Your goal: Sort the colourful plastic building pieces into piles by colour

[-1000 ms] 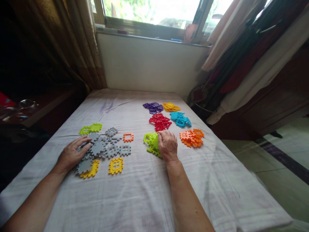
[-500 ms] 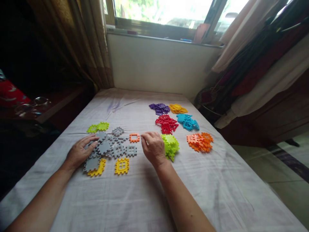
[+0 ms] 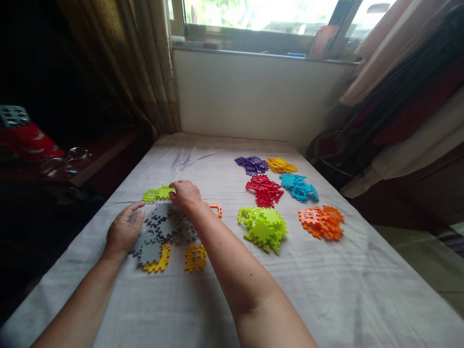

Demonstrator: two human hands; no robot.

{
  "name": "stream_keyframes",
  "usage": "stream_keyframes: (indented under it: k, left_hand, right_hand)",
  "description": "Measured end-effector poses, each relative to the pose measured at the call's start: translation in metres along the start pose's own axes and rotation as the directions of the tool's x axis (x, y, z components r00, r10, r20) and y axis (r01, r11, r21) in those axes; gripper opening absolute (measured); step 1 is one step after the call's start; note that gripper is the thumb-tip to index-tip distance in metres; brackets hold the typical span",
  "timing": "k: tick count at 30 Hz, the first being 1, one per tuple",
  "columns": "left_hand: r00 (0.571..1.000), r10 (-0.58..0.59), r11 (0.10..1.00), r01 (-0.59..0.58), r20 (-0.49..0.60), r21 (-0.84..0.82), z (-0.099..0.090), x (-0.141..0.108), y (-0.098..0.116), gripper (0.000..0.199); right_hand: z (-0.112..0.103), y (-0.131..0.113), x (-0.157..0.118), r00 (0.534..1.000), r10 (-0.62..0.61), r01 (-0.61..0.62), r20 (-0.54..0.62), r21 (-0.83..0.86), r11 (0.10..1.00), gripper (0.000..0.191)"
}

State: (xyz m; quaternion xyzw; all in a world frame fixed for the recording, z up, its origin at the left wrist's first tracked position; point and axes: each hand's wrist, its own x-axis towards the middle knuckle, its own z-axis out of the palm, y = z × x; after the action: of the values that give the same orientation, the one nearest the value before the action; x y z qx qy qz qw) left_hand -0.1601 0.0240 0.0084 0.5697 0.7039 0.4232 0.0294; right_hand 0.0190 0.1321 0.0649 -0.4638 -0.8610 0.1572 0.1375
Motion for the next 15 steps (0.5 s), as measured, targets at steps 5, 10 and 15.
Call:
stream_keyframes:
  k: [5, 10, 15]
  left_hand:
    - [1.000, -0.025, 0.999, 0.025, -0.019, 0.025, 0.002, -0.001, -0.005, 0.035]
    - [1.000, -0.021, 1.000, 0.021, 0.001, 0.021, 0.003, -0.001, -0.006, 0.036]
    - [1.000, -0.014, 1.000, 0.014, 0.007, 0.011, 0.003, 0.000, -0.005, 0.035]
  right_hand:
    - [0.011, -0.001, 0.018, 0.992, -0.059, 0.070, 0.112, -0.097, 0.993, 0.039]
    - [0.014, -0.005, 0.022, 0.991, -0.081, 0.101, 0.110, -0.194, 0.976, 0.032]
    - [-0.006, 0.002, 0.004, 0.999, 0.053, -0.052, 0.002, -0.157, 0.986, 0.037]
